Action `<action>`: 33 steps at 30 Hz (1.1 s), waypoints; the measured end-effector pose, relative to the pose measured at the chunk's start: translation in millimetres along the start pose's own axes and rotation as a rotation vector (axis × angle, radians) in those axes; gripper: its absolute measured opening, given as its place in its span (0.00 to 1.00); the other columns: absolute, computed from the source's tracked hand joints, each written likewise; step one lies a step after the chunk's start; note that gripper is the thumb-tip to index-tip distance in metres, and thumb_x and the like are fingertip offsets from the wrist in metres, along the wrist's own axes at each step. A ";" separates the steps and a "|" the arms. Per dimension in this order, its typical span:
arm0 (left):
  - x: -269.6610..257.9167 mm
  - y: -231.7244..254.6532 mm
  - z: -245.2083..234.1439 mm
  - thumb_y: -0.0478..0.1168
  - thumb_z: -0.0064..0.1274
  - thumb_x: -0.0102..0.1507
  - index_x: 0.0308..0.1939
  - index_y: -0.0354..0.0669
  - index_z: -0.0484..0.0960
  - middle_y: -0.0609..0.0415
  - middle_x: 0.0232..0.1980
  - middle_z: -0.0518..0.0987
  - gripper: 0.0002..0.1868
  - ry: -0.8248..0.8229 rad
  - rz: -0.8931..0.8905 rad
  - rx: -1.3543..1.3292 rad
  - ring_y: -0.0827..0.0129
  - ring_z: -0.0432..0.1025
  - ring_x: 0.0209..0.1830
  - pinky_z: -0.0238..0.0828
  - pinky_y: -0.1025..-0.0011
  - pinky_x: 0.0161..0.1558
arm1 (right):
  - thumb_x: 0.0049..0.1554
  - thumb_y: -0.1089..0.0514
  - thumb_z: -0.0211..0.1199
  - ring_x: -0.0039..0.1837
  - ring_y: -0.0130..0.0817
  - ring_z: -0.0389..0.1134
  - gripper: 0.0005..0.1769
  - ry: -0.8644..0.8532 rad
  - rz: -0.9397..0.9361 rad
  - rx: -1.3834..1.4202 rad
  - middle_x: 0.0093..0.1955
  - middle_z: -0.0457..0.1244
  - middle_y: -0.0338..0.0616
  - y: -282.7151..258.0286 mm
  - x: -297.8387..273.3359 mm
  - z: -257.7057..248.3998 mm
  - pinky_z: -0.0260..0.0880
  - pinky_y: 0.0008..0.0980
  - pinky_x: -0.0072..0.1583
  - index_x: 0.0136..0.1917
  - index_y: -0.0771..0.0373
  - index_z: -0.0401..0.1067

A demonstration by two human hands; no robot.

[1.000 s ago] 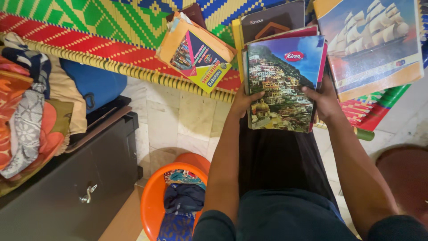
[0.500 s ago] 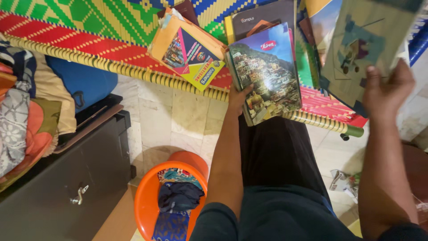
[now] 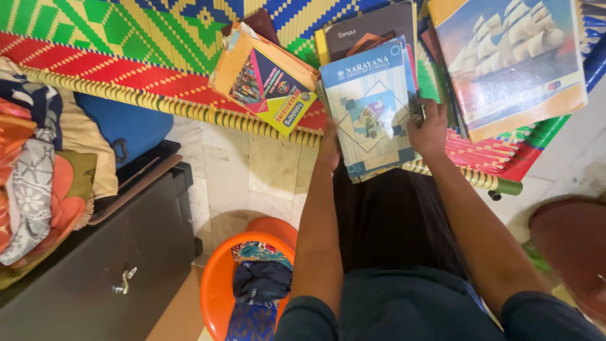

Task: The person picks up several books and notebooks from a colorful woven surface, looks at their covers, and places them onto a shelf inside a cupboard.

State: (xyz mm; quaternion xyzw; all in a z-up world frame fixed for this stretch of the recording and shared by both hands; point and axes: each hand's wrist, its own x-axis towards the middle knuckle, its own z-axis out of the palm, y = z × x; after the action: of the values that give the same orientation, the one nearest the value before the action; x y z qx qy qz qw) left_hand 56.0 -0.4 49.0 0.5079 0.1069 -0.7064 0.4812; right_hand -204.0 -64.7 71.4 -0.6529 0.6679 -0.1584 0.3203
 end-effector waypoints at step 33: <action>-295.2 161.5 245.3 0.30 0.71 0.52 0.65 0.34 0.68 0.49 0.56 0.78 0.40 -0.492 0.837 0.703 0.66 0.76 0.54 0.77 0.67 0.55 | 0.43 0.61 0.82 0.61 0.37 0.71 0.41 0.058 -0.046 0.607 0.60 0.69 0.50 -233.7 -71.7 -316.7 0.71 0.37 0.63 0.67 0.72 0.67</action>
State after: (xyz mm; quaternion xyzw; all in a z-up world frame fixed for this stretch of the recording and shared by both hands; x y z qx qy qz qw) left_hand 38.7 -71.7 458.9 0.4570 -0.4569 -0.5466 0.5326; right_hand -229.1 -83.1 470.2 -0.5375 0.5840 -0.3763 0.4779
